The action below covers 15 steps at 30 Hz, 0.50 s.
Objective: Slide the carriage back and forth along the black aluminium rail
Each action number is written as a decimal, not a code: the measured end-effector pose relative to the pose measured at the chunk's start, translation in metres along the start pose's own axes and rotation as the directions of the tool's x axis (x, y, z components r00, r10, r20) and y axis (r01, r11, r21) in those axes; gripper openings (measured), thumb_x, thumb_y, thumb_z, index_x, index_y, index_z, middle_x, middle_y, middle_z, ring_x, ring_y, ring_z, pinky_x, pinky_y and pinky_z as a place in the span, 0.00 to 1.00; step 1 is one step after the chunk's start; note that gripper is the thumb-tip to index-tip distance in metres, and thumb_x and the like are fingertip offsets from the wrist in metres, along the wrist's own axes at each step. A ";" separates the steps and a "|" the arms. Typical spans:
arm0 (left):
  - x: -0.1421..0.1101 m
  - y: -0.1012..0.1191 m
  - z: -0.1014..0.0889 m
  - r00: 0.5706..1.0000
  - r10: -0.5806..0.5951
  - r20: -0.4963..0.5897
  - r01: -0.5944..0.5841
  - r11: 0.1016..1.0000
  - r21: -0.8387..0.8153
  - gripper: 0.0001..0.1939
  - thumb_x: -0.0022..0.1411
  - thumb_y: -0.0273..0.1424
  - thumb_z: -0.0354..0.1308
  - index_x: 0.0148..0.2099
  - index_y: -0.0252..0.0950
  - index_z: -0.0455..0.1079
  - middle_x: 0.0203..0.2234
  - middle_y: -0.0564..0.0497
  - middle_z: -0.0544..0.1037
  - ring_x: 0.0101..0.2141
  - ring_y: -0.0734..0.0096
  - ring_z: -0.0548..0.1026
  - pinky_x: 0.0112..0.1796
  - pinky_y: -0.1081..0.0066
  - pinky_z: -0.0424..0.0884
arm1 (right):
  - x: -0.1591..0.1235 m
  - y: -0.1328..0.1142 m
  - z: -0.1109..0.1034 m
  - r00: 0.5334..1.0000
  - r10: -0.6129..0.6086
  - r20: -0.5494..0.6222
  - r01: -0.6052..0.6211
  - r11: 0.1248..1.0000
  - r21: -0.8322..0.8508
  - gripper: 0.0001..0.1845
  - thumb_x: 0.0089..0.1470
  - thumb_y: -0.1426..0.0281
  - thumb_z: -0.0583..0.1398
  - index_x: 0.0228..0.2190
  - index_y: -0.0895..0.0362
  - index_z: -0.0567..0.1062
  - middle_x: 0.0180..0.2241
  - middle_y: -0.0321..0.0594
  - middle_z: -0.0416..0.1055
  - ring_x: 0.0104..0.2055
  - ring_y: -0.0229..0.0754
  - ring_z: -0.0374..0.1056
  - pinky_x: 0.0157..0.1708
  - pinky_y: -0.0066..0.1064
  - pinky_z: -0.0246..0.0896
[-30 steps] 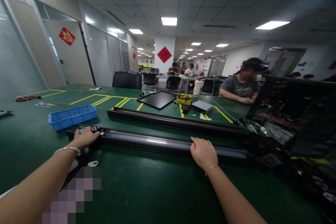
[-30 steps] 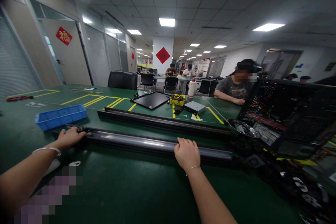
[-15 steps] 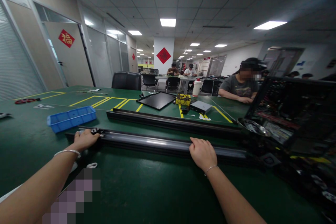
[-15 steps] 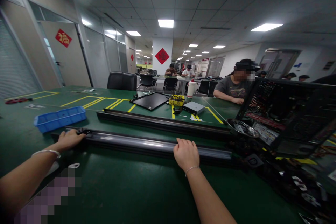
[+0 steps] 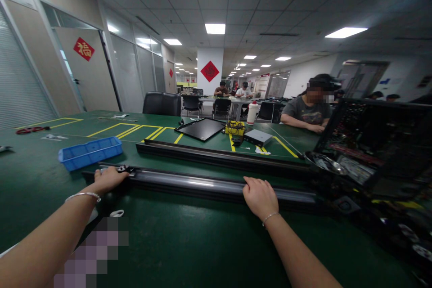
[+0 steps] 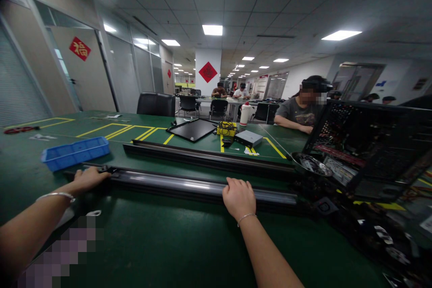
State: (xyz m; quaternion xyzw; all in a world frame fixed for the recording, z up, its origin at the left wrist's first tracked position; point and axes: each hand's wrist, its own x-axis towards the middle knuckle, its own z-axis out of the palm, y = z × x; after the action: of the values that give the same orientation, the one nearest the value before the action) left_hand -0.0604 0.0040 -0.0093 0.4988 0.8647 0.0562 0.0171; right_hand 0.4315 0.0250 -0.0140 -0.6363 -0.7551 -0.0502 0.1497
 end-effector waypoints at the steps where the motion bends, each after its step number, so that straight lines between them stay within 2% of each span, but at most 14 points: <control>1: -0.001 0.001 -0.001 1.000 -0.020 0.021 0.020 1.000 -0.004 0.27 0.52 0.44 0.43 0.40 0.25 0.70 0.41 0.30 0.75 0.46 0.44 0.71 0.52 0.49 0.52 | 0.000 0.000 0.000 1.000 0.001 0.000 -0.001 1.000 -0.001 0.24 0.54 0.68 0.46 0.49 0.55 0.71 0.50 0.41 0.69 0.51 0.43 0.62 0.56 0.39 0.45; 3: -0.002 0.002 -0.002 0.996 -0.057 0.064 0.057 0.998 -0.011 0.28 0.52 0.45 0.43 0.41 0.25 0.70 0.43 0.31 0.74 0.49 0.45 0.69 0.53 0.51 0.51 | 0.000 0.000 0.001 1.000 0.003 0.001 -0.003 1.000 0.002 0.24 0.54 0.68 0.46 0.49 0.56 0.71 0.50 0.41 0.69 0.51 0.43 0.62 0.56 0.39 0.44; 8: -0.002 0.002 -0.006 0.993 -0.048 0.111 0.051 0.998 -0.031 0.29 0.52 0.47 0.44 0.42 0.28 0.70 0.47 0.33 0.72 0.52 0.45 0.66 0.52 0.53 0.52 | 0.000 0.000 -0.001 1.000 -0.001 -0.001 0.001 1.000 0.006 0.24 0.55 0.68 0.45 0.49 0.56 0.71 0.50 0.41 0.69 0.51 0.43 0.62 0.56 0.39 0.45; 15: -0.002 -0.001 -0.008 0.991 -0.039 0.130 0.041 0.999 -0.012 0.31 0.51 0.51 0.44 0.42 0.30 0.70 0.46 0.36 0.74 0.50 0.46 0.67 0.50 0.54 0.54 | -0.001 -0.001 -0.002 1.000 0.001 0.002 -0.001 1.000 0.005 0.24 0.55 0.68 0.45 0.49 0.55 0.71 0.50 0.40 0.69 0.51 0.43 0.62 0.55 0.38 0.45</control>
State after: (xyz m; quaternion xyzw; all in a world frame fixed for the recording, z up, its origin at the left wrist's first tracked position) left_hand -0.0608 0.0016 -0.0019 0.4837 0.8712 0.0299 0.0779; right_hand 0.4312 0.0236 -0.0123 -0.6363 -0.7551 -0.0475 0.1505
